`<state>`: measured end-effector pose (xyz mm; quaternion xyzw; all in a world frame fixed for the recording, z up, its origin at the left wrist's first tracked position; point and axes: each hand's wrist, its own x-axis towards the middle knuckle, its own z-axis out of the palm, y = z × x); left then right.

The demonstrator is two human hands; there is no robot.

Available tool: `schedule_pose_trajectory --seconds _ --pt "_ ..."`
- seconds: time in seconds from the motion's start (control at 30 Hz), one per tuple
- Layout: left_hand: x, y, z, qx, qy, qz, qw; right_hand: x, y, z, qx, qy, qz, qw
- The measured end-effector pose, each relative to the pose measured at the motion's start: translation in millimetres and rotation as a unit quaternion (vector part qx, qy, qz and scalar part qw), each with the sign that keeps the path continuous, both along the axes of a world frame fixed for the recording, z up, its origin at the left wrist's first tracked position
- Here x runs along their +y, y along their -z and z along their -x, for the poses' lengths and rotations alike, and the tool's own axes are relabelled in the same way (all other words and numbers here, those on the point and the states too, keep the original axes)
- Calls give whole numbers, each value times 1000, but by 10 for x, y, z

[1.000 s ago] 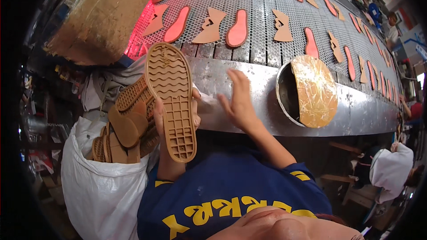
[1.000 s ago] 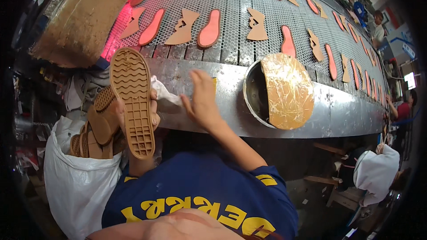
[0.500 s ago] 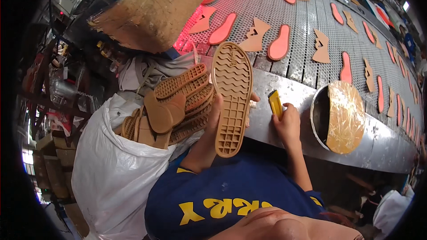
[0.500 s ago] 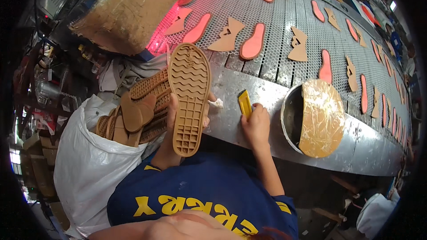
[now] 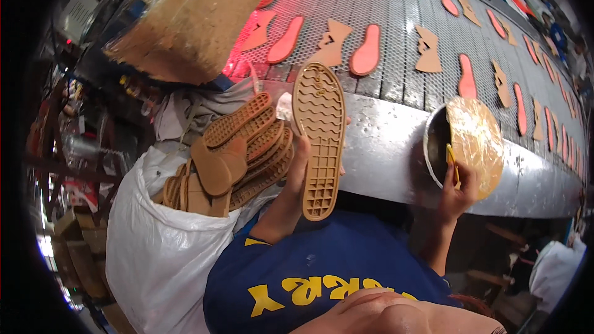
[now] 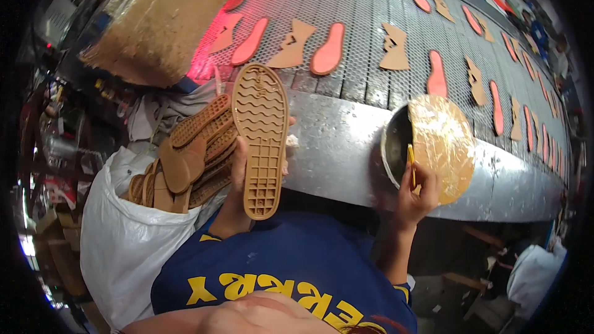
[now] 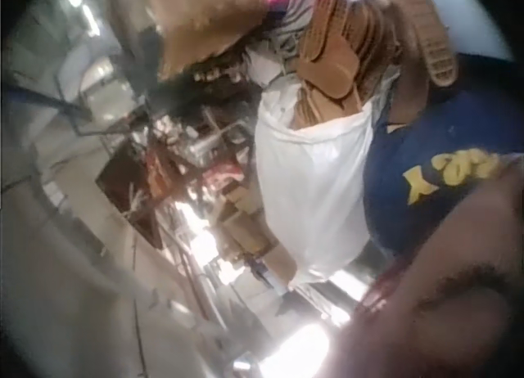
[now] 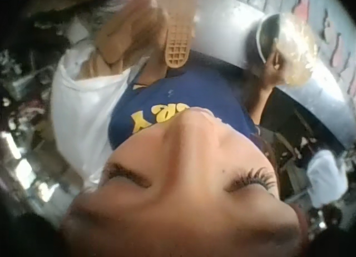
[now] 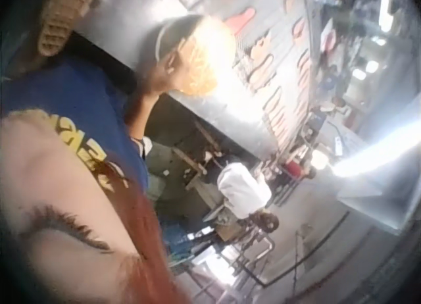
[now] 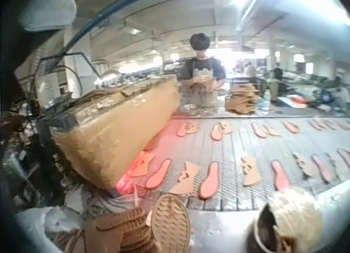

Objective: The person applies a liquid substance to the textured bottom of a shoe sole using a yellow brush. They repeatedly dip the brush into a container and spread the liquid across the sole's surface, occasionally wiping the sole with a cloth. The person handles multiple soles, moving them from a white sack to a metal mesh conveyor belt.

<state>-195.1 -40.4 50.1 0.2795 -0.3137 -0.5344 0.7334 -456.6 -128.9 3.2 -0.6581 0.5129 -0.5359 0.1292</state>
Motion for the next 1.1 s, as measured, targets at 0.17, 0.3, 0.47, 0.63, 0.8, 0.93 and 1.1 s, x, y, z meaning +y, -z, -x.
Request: schedule_pose_trajectory --seconds 0.17,0.3,0.47,0.63,0.8,0.93,1.1 --pt "-94 62 75 120 59 7 991 -204 194 95 145 22 2 989" --pt "-94 155 93 199 119 39 972 -160 84 88 142 -4 -58 988" --pt "-74 157 125 178 118 4 977 -109 127 146 -79 -55 -100 990" --pt "-105 103 183 211 142 -25 967 -149 118 129 -320 -89 -207 920" --pt "-99 151 197 253 187 -25 949 -163 -166 -138 -509 -193 -165 823" --pt "-84 134 211 235 183 -84 951 42 -370 -515 -387 -371 -166 828" --pt "-7 67 256 254 196 -137 937 -178 -552 -676 -116 -365 29 923"
